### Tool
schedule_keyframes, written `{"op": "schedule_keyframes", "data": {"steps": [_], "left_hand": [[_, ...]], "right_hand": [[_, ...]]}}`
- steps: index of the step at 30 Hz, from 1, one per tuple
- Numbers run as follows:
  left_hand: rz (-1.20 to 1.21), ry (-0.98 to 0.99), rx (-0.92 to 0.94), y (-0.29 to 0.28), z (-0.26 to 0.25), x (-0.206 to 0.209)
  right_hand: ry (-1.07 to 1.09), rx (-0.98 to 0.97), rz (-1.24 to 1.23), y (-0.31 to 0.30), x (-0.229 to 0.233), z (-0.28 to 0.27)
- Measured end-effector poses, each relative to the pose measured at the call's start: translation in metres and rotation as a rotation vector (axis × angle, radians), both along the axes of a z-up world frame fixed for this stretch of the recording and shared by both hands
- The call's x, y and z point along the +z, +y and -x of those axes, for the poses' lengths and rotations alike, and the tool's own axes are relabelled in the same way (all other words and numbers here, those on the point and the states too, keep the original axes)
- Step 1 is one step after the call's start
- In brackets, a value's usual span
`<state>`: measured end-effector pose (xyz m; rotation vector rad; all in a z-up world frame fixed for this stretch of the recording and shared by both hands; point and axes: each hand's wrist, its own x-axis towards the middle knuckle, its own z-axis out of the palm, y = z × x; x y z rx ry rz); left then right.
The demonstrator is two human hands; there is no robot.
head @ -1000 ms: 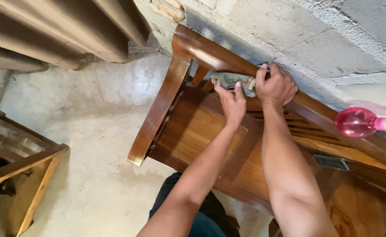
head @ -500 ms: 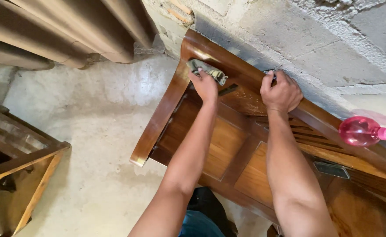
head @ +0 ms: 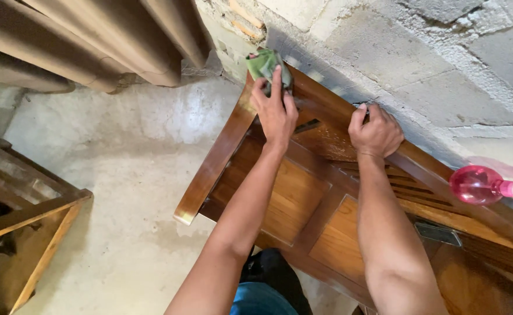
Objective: The recorder is sanding a wooden bench using sandpaper and a spray bottle.
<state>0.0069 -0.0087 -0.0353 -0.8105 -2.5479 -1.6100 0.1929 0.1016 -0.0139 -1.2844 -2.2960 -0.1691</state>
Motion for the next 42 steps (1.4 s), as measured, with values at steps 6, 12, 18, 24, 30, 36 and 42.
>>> {"op": "schedule_keyframes", "data": {"steps": [6,12,18,24,30,36,42], "left_hand": [[0.161,0.119,-0.254,-0.011,-0.026,0.015],[0.343,0.28,-0.402,-0.001,0.01,0.023],[0.479,0.363,-0.318,0.003,0.082,0.036],[0.581,0.257,-0.249,0.011,0.101,0.05],[0.497,0.401,-0.319,0.017,0.105,-0.001],[0.487,0.418,-0.445,-0.004,0.08,0.024],[0.466,0.365,-0.638,-0.013,0.047,0.046]], "right_hand": [[-0.006,0.001,-0.026,0.0,-0.001,-0.002],[-0.013,-0.048,0.032,0.001,-0.002,-0.002],[0.038,-0.024,-0.008,-0.003,0.002,0.001],[0.05,-0.017,0.026,0.0,0.001,-0.001],[0.027,-0.014,0.001,-0.001,0.001,-0.002],[0.033,-0.005,-0.01,0.0,0.0,-0.002],[0.021,-0.025,0.02,0.001,-0.004,-0.002]]}}
